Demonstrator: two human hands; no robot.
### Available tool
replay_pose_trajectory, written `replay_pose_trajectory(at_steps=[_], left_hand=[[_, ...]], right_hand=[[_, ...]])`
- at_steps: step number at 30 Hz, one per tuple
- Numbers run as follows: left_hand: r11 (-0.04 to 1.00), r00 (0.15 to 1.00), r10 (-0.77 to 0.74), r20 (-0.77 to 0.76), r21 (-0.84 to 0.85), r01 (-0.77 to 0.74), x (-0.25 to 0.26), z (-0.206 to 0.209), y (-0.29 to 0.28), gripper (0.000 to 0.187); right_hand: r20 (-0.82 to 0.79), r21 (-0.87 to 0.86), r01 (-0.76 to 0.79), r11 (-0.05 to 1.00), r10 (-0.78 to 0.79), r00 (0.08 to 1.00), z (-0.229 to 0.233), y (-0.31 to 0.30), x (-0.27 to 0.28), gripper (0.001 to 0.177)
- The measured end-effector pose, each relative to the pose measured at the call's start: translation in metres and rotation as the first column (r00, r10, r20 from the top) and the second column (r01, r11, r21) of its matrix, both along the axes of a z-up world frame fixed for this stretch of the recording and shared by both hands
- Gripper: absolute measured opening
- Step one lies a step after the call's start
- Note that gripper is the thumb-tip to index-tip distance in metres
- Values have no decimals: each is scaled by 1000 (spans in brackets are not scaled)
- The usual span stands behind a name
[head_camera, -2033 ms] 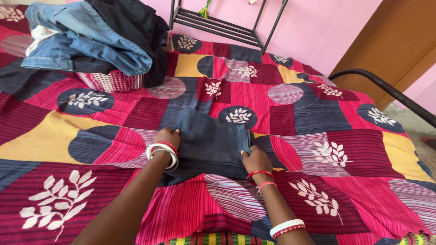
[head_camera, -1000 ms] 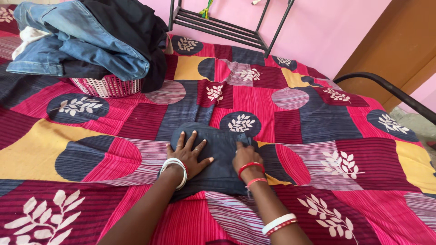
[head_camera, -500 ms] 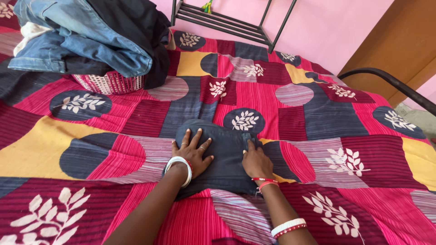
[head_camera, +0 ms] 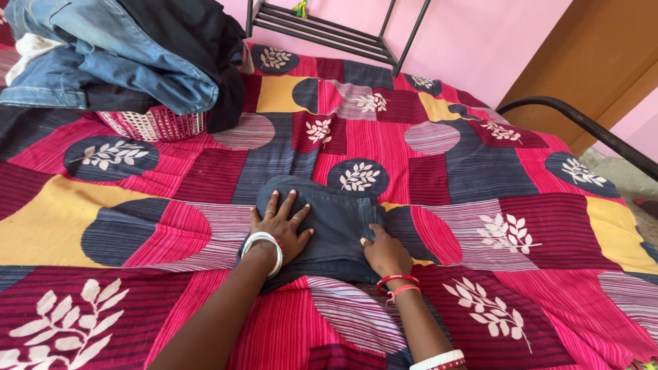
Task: The person folds a pair of dark jeans on a patterned bedsheet, then places them on a metal rack. The person then folds a black shirt on the same bedsheet.
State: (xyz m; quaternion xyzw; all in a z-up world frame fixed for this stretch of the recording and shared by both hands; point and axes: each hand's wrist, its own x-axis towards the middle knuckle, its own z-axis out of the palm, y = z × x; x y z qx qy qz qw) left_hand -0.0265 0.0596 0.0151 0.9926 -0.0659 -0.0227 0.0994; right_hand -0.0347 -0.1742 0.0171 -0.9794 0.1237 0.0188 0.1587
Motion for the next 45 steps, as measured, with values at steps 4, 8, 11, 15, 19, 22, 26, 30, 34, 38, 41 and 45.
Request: replay_pose_trajectory(at_steps=[4,8,11,15,19,22,26,30,34,38,41,45], left_hand=[[1000,1000,9,5,-17,-9,0,-4,-2,66],[1000,1000,1,22,-16,-1,0,-3,0,69],[1000,1000,-9,6,-30,9,-1,-2,0,76],[1000,999,-22,-32,-2,22,1,0,0,84],[1000,1000,-24,1,-14,24,-1,0,-1,86],[1000,1000,-20,-23,-12,20,-1,0,-1,87],[999,997,-40,-72,6,40,-3,2,2,88],[998,991,-47,-127,26,51,-11,3,4,85],[997,981,-51,-185,48,61,-21,2,6,80],[997,984,-55,-170,42,63,-29,-1,6,74],[999,980,-34,-198,12,38,-26,3,10,74],[995,965,90,-247,-12,-96,-25,6,10,79]], right_hand=[[48,-163,-65,984,74,996,1,-3,2,57],[181,-184,-306,934,339,923,2,1,21,71],[-37,-169,-333,928,332,943,-7,1,35,83],[-131,-49,-258,965,249,960,-30,-9,44,89],[-100,-43,-262,964,256,961,-43,-15,45,89],[-117,-53,-244,968,237,965,-36,-12,41,88],[-257,-38,-276,960,258,931,-16,-13,29,97],[-334,-13,-347,938,323,886,-8,-23,17,106],[-217,23,-331,943,328,920,-34,-27,1,108],[-139,40,-308,951,311,940,-53,-34,7,105],[-46,42,-353,935,354,934,-57,-43,14,102],[99,134,-328,935,316,943,-49,-51,12,118]])
